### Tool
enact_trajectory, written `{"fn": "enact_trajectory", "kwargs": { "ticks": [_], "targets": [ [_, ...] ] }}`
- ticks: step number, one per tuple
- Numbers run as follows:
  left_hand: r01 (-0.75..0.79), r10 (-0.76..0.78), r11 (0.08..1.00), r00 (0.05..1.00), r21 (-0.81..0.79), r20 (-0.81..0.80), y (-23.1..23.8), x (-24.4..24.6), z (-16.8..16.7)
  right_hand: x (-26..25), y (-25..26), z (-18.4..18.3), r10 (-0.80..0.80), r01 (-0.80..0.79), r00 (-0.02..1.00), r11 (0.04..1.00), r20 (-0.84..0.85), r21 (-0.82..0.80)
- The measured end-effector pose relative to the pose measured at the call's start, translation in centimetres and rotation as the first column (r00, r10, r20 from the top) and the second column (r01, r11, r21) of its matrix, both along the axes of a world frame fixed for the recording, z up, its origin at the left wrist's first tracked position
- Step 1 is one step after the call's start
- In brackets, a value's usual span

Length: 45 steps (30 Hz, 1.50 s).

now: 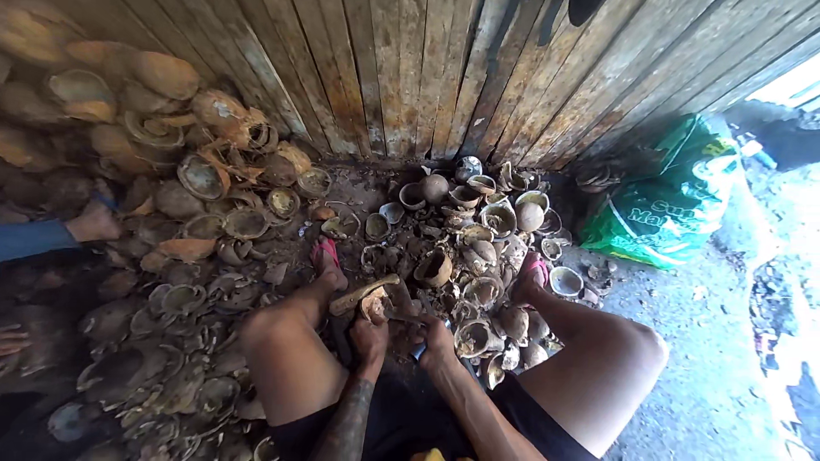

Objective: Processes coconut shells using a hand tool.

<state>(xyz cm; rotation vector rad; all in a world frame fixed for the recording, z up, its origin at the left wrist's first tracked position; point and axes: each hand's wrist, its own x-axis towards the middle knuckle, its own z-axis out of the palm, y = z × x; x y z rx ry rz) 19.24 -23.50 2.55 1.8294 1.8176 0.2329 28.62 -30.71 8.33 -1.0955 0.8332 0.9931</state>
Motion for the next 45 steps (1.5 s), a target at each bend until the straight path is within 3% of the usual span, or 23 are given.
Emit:
{"fn": "enact_trajectory", "kwargs": {
  "ticks": [4,9,13,18,20,21,22,23,24,25,26,28,30,35,39,41,43,45],
  "targets": [
    [-0.013,0.013,1.0,1.0,-0.018,-0.015,-0.2,0.1,-0.1,-0.8,-1.5,-2.2,0.055,-0.056,0.997,0.998,0.046,0.018],
    [-0.028,0.025,0.995,0.999,0.1,0.032,-1.2,0.5,-0.8,-2.1,-1.6,-0.6,-0.065,0.066,0.997,0.997,-0.041,0.031],
    [-0.036,0.032,0.991,0.999,0.13,0.031,-0.7,0.6,-1.2,-1.4,-0.6,-1.9,-0.071,0.072,0.996,0.997,-0.046,0.023],
    [-0.066,0.065,0.997,0.997,0.031,0.046,-0.4,1.0,-0.5,-2.2,-1.7,-4.1,-0.013,0.014,0.999,1.0,0.033,-0.011],
    [-0.055,0.055,0.998,0.998,0.018,0.026,-0.6,0.5,-0.5,-2.6,-2.2,-4.8,0.04,-0.036,0.988,0.999,0.148,-0.03],
    [-0.051,0.05,0.999,0.998,0.02,0.03,-0.6,0.5,-0.5,-2.7,-2.4,-5.2,0.099,-0.093,0.945,0.995,0.311,-0.036],
    [-0.042,0.041,0.999,0.999,0.021,0.034,-0.6,0.5,-0.3,-2.7,-2.5,-5.7,0.173,-0.167,0.826,0.984,0.536,-0.061],
    [-0.024,0.023,0.999,0.999,0.021,0.031,-0.8,0.5,0.1,-2.7,-2.4,-6.1,0.251,-0.241,0.64,0.963,0.726,-0.12],
    [-0.007,0.006,1.0,1.0,0.019,0.025,-0.9,0.6,0.4,-2.6,-1.6,-5.9,0.273,-0.256,0.534,0.954,0.8,-0.154],
    [0.005,-0.005,1.0,1.0,0.018,0.018,-1.0,0.6,0.5,-2.6,-0.8,-5.1,0.263,-0.249,0.538,0.957,0.801,-0.148],
    [0.005,-0.006,1.0,0.999,0.029,0.033,-1.1,0.6,0.3,-2.9,-0.1,-3.8,0.24,-0.232,0.625,0.966,0.743,-0.116],
    [-0.007,0.004,0.999,0.997,0.045,0.073,-1.2,0.4,-0.2,-3.4,0.5,-1.0,0.15,-0.153,0.858,0.988,0.492,-0.035],
    [-0.026,0.023,0.999,0.995,0.035,0.094,-1.5,0.6,0.0,-3.4,-0.2,0.8,0.06,-0.061,0.961,0.998,0.271,-0.002],
    [-0.049,0.047,0.999,0.994,0.013,0.1,-1.3,0.8,-0.4,-1.3,-0.4,-0.6,-0.018,0.019,0.997,1.0,0.078,-0.019],
    [-0.066,0.061,0.997,0.99,0.032,0.128,-0.6,0.3,-1.2,-0.9,-0.4,-3.8,0.073,-0.071,0.989,0.997,0.13,-0.025],
    [-0.069,0.065,0.997,0.991,0.031,0.119,-0.4,0.5,-1.2,-0.6,-1.1,-5.5,0.193,-0.168,0.919,0.981,0.344,-0.102],
    [-0.074,0.076,0.997,0.99,-0.022,0.118,-0.3,0.6,-0.6,0.0,-1.2,-6.6,0.316,-0.241,0.689,0.949,0.652,-0.204],
    [-0.104,0.123,0.983,0.985,-0.15,0.122,0.1,0.6,0.2,0.8,-0.3,-6.6,0.373,-0.291,0.428,0.919,0.823,-0.266]
  ]
}}
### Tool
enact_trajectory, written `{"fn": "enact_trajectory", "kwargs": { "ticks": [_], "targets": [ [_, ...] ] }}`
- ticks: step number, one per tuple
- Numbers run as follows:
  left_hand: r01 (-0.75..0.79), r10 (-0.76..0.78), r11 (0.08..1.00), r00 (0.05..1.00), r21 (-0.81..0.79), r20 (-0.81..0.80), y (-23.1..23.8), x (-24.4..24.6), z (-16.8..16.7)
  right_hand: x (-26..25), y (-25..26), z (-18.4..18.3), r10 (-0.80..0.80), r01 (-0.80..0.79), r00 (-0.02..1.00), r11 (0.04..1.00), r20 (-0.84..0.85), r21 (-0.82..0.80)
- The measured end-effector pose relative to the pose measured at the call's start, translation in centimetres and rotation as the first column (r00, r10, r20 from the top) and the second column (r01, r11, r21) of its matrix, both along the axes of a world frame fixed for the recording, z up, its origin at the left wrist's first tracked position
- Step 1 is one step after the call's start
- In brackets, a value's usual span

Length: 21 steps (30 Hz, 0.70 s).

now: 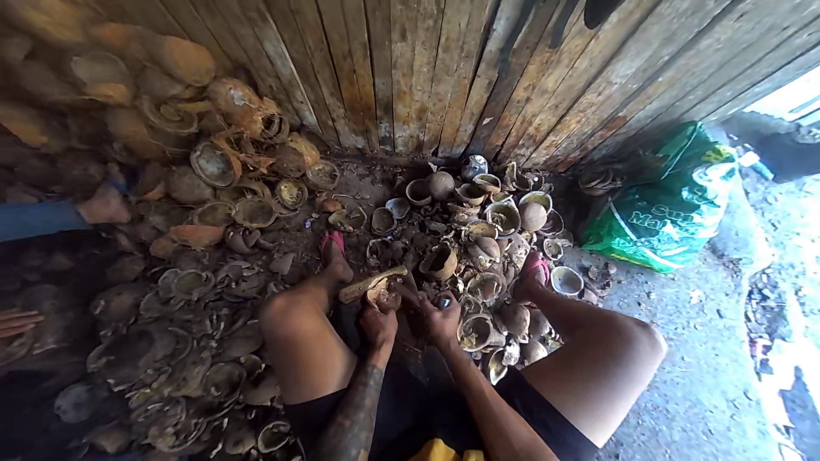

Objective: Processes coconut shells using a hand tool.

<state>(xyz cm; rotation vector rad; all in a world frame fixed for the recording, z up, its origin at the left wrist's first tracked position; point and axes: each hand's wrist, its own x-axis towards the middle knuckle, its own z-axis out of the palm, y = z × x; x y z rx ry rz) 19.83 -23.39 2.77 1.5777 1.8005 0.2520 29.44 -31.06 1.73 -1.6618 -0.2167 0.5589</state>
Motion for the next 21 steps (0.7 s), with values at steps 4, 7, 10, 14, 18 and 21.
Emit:
{"fn": "enact_trajectory", "kwargs": {
  "ticks": [4,7,10,14,18,21],
  "targets": [
    [-0.172,0.273,0.939,0.9,-0.297,0.341,0.3,0.0,2.4,-0.2,-0.9,2.4,0.0,-0.001,0.999,1.0,0.035,0.021],
    [0.02,0.094,0.953,0.929,-0.303,0.358,2.1,-0.5,6.9,-0.1,-2.9,4.2,-0.221,0.237,0.961,0.968,-0.169,0.078],
    [0.359,-0.371,0.916,0.928,-0.18,-0.037,5.6,-0.4,11.5,1.4,-4.6,5.8,-0.31,0.33,0.926,0.942,-0.216,0.063],
    [0.102,-0.018,0.975,0.922,-0.199,0.386,11.6,-1.0,13.7,2.3,-6.0,8.4,-0.29,0.301,0.927,0.954,-0.239,0.01],
    [-0.171,0.222,0.975,0.803,-0.142,0.553,16.6,-7.6,15.1,1.0,-6.6,9.1,-0.255,0.281,0.927,0.958,-0.275,0.058],
    [-0.282,0.287,0.955,0.791,-0.095,0.54,16.6,-17.6,11.1,-0.5,-6.5,8.1,-0.184,0.201,0.938,0.979,-0.295,0.03]
  ]
}}
